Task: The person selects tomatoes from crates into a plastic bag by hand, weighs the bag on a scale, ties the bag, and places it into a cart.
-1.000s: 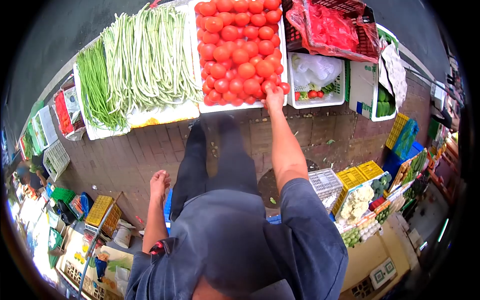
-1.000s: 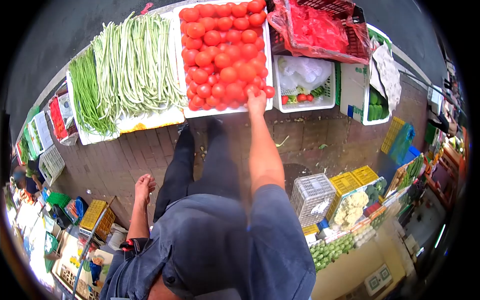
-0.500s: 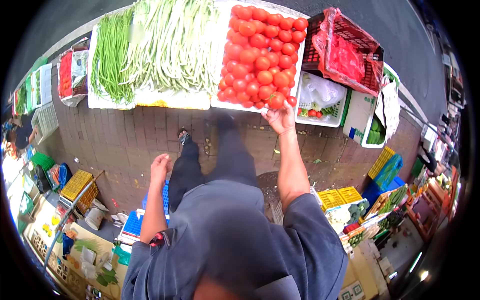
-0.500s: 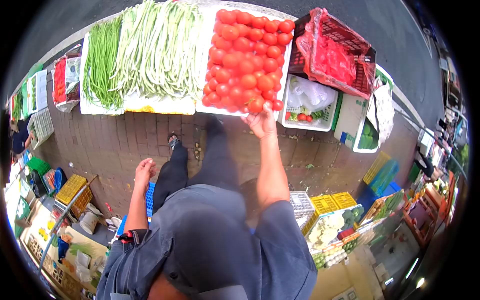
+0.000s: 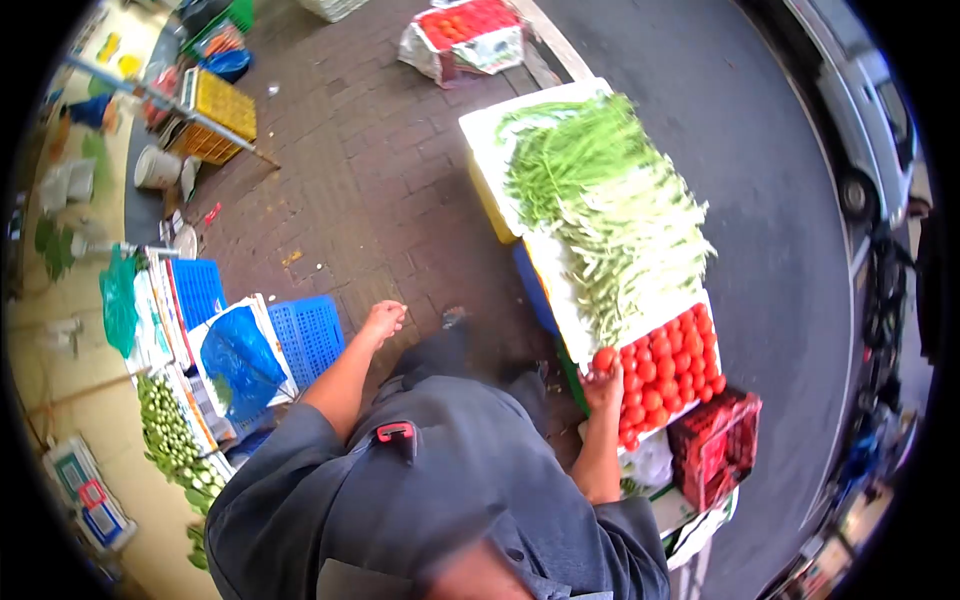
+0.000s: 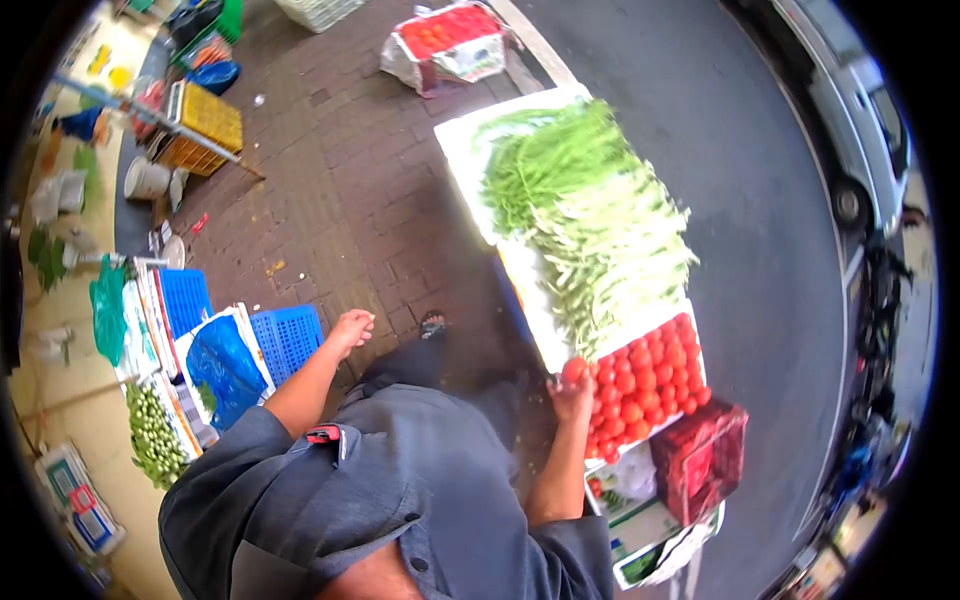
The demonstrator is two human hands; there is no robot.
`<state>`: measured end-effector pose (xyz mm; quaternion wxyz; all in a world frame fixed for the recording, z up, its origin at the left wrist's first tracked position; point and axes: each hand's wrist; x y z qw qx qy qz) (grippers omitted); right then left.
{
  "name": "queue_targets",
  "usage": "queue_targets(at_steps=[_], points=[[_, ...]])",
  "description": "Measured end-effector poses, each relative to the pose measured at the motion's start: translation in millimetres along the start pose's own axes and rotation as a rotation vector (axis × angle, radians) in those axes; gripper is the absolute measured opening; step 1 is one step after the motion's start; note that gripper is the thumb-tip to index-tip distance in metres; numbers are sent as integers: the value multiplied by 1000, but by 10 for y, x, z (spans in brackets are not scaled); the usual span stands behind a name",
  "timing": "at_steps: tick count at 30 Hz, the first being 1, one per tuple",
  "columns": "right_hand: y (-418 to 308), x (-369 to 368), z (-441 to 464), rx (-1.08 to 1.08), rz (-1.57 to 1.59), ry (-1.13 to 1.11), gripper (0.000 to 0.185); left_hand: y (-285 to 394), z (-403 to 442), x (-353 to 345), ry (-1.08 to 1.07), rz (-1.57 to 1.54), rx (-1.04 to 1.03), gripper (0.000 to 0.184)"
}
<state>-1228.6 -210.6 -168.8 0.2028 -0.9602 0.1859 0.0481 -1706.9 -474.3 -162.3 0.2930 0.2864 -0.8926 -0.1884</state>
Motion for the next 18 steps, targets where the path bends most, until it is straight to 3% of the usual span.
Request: queue_targets(at_steps=[4,6,8,14,17,18], points=[[406,-298,-19,-108,-245,165,44,-230,385,1002,199,-240,71,21],[617,-63,600,-139,-402,319,46,-443,521,1381,298,-286,99,21],[710,-724,135,122,-578,60,54,-599,678,1656,362,-294,139,23],[654,-2191,969,157,-786,-76,26,-635,976,1790,386,-378,290,25],[665,-3163,1903,343,-1012,-264,21,-419,1259,1859,417,-495,321,25],[600,-3787,1782,179,-971,-197,19,-401,1377,1862,420,-510,349,24]])
Point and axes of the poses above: each hand's wrist, its own z-axis towards the middle knuckle, its own x-axis out of the back of the hand, y = z × x, and after that the axes turned 15 degrees about y, right-handed
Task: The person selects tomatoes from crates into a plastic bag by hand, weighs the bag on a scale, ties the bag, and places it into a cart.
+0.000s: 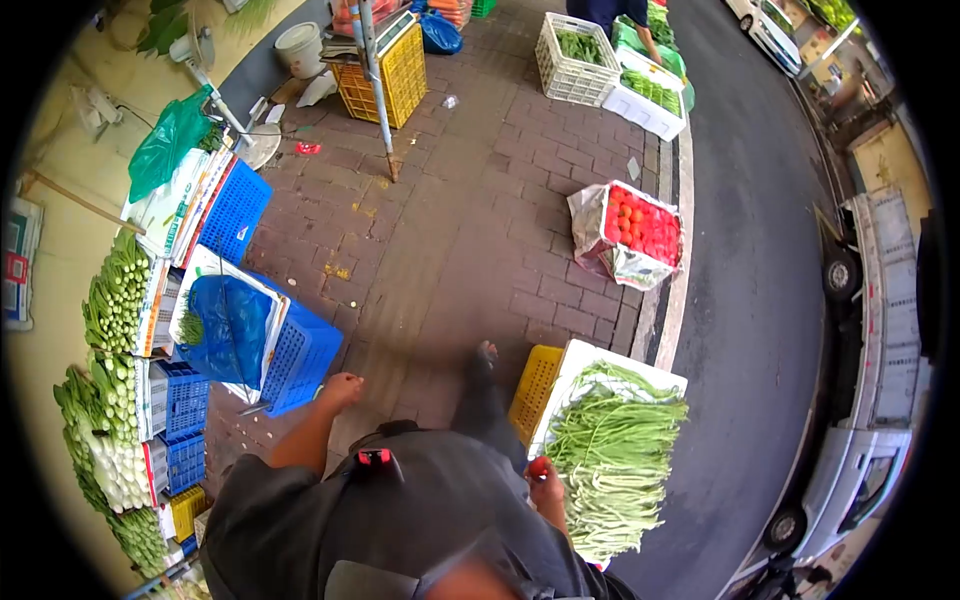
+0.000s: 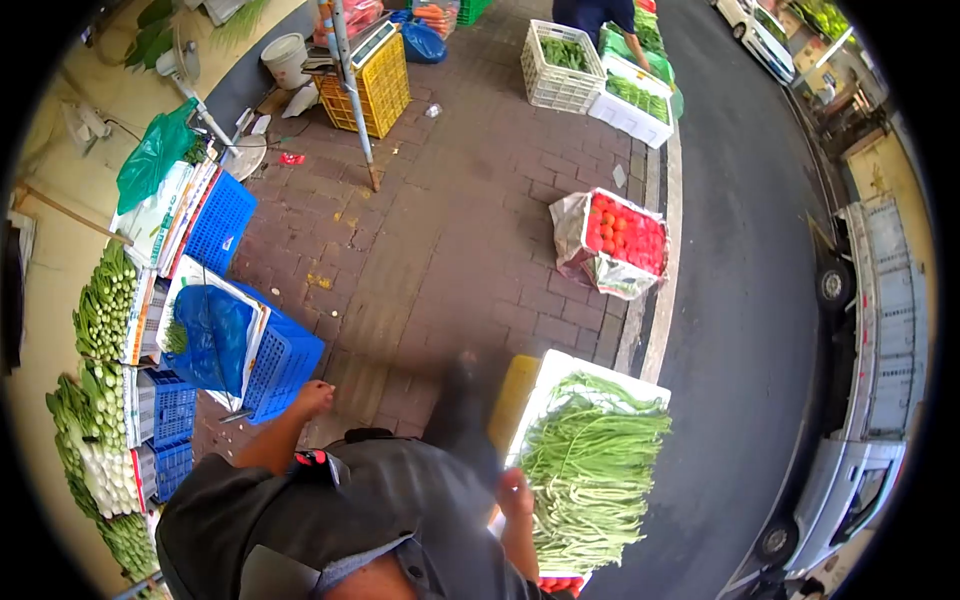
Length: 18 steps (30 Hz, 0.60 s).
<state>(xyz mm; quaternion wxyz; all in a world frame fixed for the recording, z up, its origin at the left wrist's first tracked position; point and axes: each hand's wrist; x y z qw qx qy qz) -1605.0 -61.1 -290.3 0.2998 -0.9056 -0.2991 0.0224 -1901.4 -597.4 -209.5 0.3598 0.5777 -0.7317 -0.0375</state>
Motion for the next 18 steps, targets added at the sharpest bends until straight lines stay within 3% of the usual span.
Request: queue_targets(at_steps=[2,4,6,8,10,13,18], points=[[-1153,-598,98,-335,121,24,19,421,206,-25,18,-89,47,24],[-2022,-1173,493,-304,6,-121,25,846,217,-102,15,-239,122,23],[-2936,-1900,756,-167,-125,-178,32,1405,122,-126,81,-362,74,23],[-3408,-2578,1590,345,-424,-101,42,1768,180,-253,120,-527,55,22],[-4374,-3568,1304,313,-451,-232,41,2020,400,-390,143,-515,92,22],[-5262,-4987,1032,435,-508,-276,42,2124,789,-588,163,-433,201,25],[-5724,-6842,855,612,-515,-461,42,2590,1847,-603,162,-312,433,32]])
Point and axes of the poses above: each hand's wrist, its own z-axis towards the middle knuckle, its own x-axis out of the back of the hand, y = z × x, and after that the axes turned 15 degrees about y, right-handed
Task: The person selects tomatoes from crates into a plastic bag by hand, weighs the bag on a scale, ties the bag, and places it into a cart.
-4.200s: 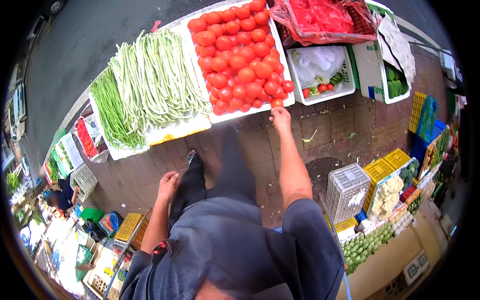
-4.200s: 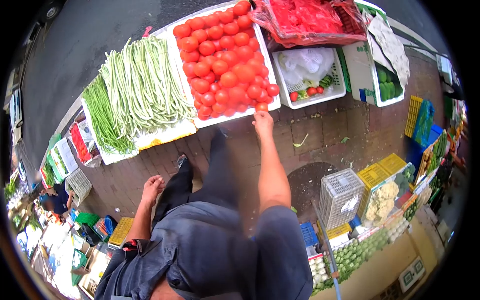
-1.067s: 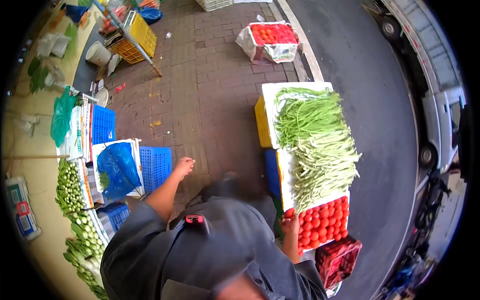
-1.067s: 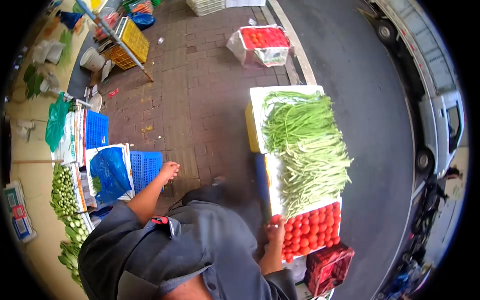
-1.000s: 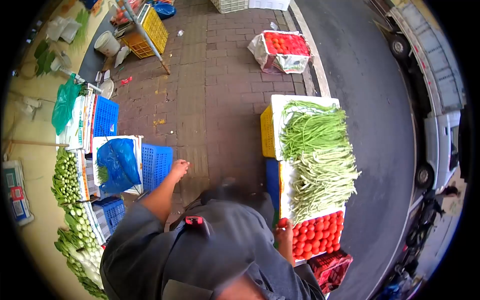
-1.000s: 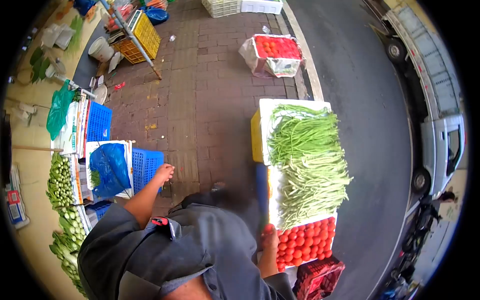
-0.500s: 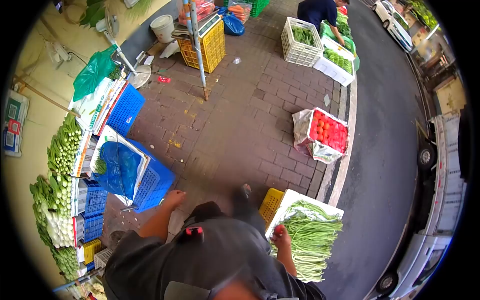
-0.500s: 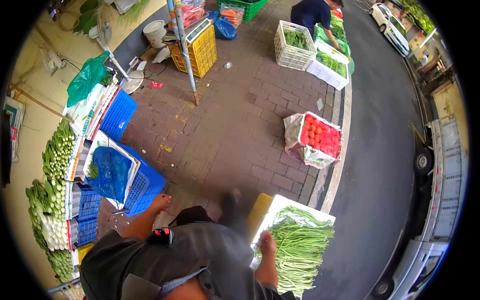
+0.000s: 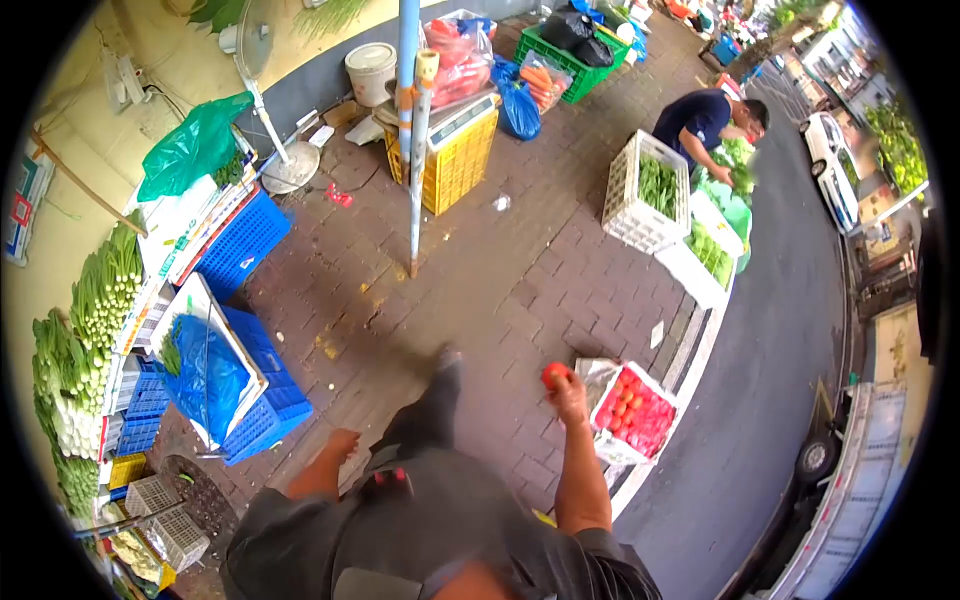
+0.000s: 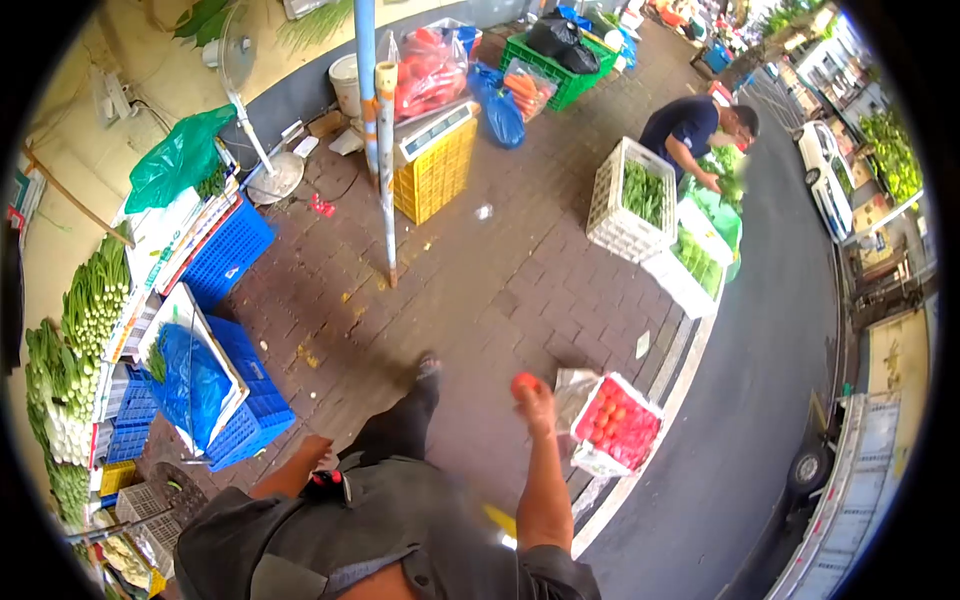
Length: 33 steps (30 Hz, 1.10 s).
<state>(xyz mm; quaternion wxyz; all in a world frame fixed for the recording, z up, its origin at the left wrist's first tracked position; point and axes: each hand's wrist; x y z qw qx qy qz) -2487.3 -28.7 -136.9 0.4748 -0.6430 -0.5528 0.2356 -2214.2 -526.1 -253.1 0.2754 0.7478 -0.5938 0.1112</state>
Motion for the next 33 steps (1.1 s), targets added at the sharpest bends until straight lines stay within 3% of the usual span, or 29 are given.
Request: queue_targets(at_steps=[2,4,7,9,12,14,16,17,18,21,24,26,27,30,31,32,33], points=[[-565,-430,194,-42,-185,-202,48,125,175,-145,24,-5,94,33],[-1028,-990,430,-9,-344,-194,61,992,125,-176,5,-144,-52,32],[-1728,-1685,918,116,-234,-414,57,2027,126,-143,-47,-329,-221,27],[-2381,-2245,1321,181,-173,-524,51,2884,-331,-68,15,-502,-290,31],[-3577,-3048,1731,297,-43,-636,54,3508,-698,-48,68,-761,-379,31],[-4260,-3650,2201,519,-161,-600,62,3530,-680,-154,159,-802,-296,30],[-4729,-4358,2789,634,-20,-596,61,3340,-630,-387,277,-857,-171,28],[-4998,-4610,2955,707,-43,-561,61,3105,-601,-578,346,-881,-79,27],[-5335,-4894,3096,791,-58,-530,61,2559,-312,-784,259,-890,-61,24],[-5761,-5791,3860,1062,-233,-516,64,1910,-750,-1519,301,-1063,563,24],[-6141,-6208,3964,1292,-527,-517,71,1848,-1301,-2070,262,-1045,788,21],[-6191,-6508,4087,1248,-641,-609,69,1961,-1470,-2333,227,-1088,801,20],[-6123,-6717,4216,1327,-673,-609,67,2022,-1516,-2403,200,-1139,775,21],[-6190,-6751,4014,1315,-847,-799,65,1965,-1491,-2469,-83,-1468,539,26],[-6297,-6676,3783,1342,-1045,-840,64,1951,-1474,-2489,-155,-1557,464,28],[-6194,-6776,3818,1439,-1076,-790,63,1940,-1432,-2507,-162,-1593,422,30],[-6032,-6906,3915,1535,-1108,-739,62,2181,-1435,-2455,59,-1488,431,31]])
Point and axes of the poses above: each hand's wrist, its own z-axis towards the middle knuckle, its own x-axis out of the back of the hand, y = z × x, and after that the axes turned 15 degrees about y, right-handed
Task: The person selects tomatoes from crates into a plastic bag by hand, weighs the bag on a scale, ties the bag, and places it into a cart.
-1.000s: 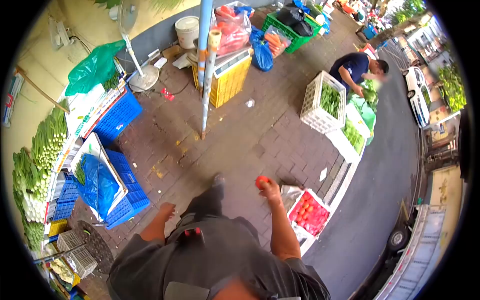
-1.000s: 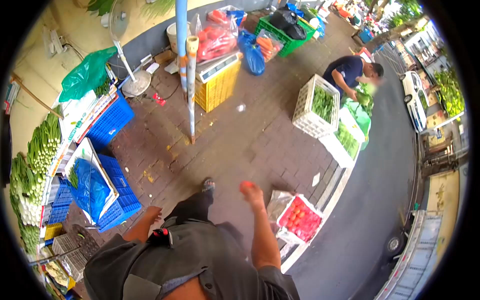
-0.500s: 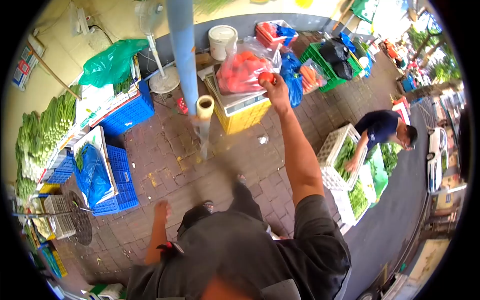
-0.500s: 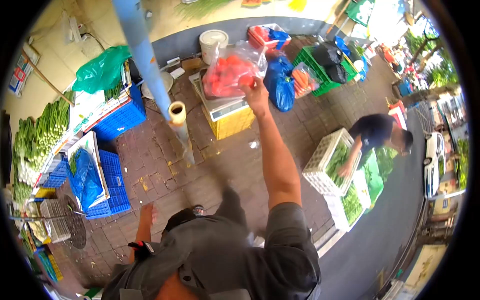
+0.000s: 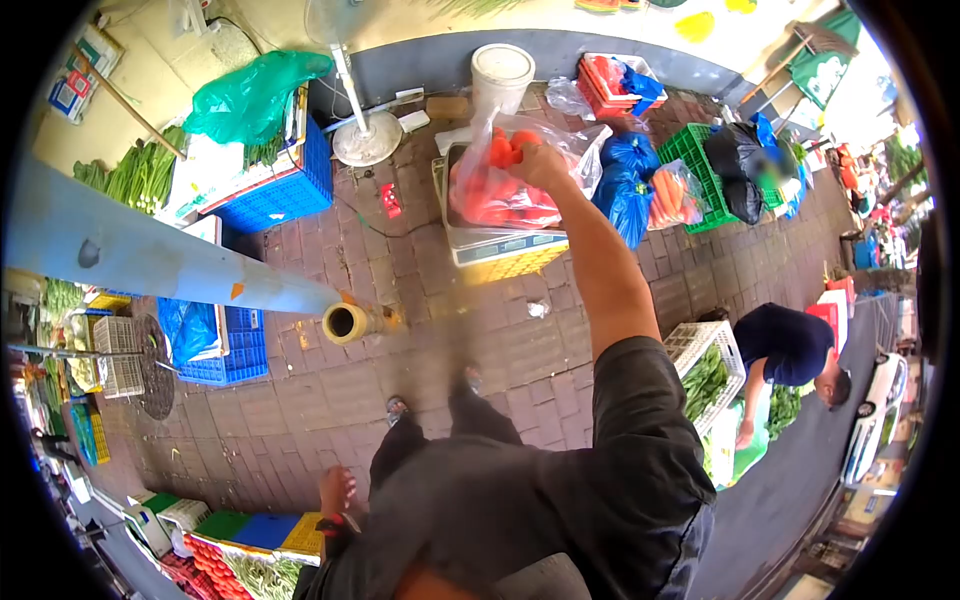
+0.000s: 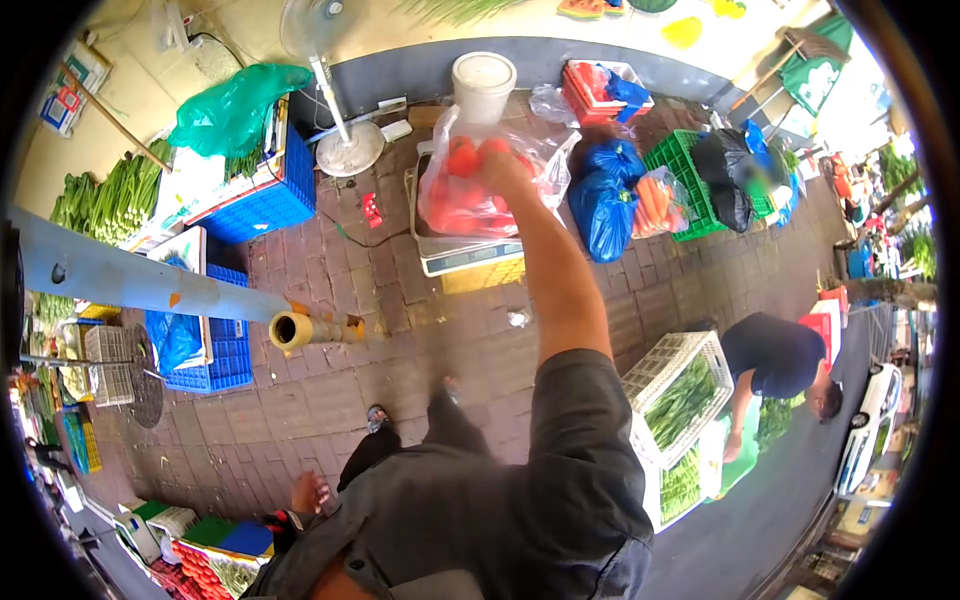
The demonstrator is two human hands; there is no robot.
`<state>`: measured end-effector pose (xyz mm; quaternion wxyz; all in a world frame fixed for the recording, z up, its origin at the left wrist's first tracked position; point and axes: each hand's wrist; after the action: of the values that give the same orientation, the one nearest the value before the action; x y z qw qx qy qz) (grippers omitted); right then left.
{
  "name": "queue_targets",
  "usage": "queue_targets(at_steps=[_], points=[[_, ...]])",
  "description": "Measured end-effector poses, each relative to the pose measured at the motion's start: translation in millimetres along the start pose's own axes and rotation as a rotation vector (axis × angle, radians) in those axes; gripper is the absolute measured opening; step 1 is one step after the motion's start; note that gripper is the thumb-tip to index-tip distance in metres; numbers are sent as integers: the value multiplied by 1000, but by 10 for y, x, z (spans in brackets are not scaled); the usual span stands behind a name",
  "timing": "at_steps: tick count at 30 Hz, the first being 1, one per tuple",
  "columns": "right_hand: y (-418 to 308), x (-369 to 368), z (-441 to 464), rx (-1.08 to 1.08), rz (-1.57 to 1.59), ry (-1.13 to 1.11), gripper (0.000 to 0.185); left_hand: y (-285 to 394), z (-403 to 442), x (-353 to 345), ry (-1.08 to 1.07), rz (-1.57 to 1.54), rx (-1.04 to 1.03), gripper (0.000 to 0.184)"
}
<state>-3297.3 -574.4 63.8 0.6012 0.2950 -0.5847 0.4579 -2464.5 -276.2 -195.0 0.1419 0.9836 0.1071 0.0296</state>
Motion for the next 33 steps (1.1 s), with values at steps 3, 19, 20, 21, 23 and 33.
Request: queue_targets(at_steps=[3,19,20,21,23,33], points=[[-8,-134,-16,35,-29,49,58,355,-619,-947,387,201,-271,32],[242,38,-518,-115,232,433,43,674,-266,-1107,336,385,-224,41],[258,93,-635,-126,265,463,42,709,-255,-1135,334,400,-224,41],[240,194,-778,-137,297,496,42,714,-242,-1113,329,417,-226,42],[257,315,-1052,-186,332,517,43,792,-114,-1116,307,458,-223,45],[756,-518,-3531,-488,187,454,41,1320,138,-1323,173,598,-344,44]])
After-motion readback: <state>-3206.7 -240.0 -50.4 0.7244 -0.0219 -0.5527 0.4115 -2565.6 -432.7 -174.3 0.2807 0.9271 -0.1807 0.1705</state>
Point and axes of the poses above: each hand's wrist, its own z-axis towards the middle knuckle, its own x-axis out of the back of the hand, y = z × x, and after that the axes turned 15 degrees about y, right-handed
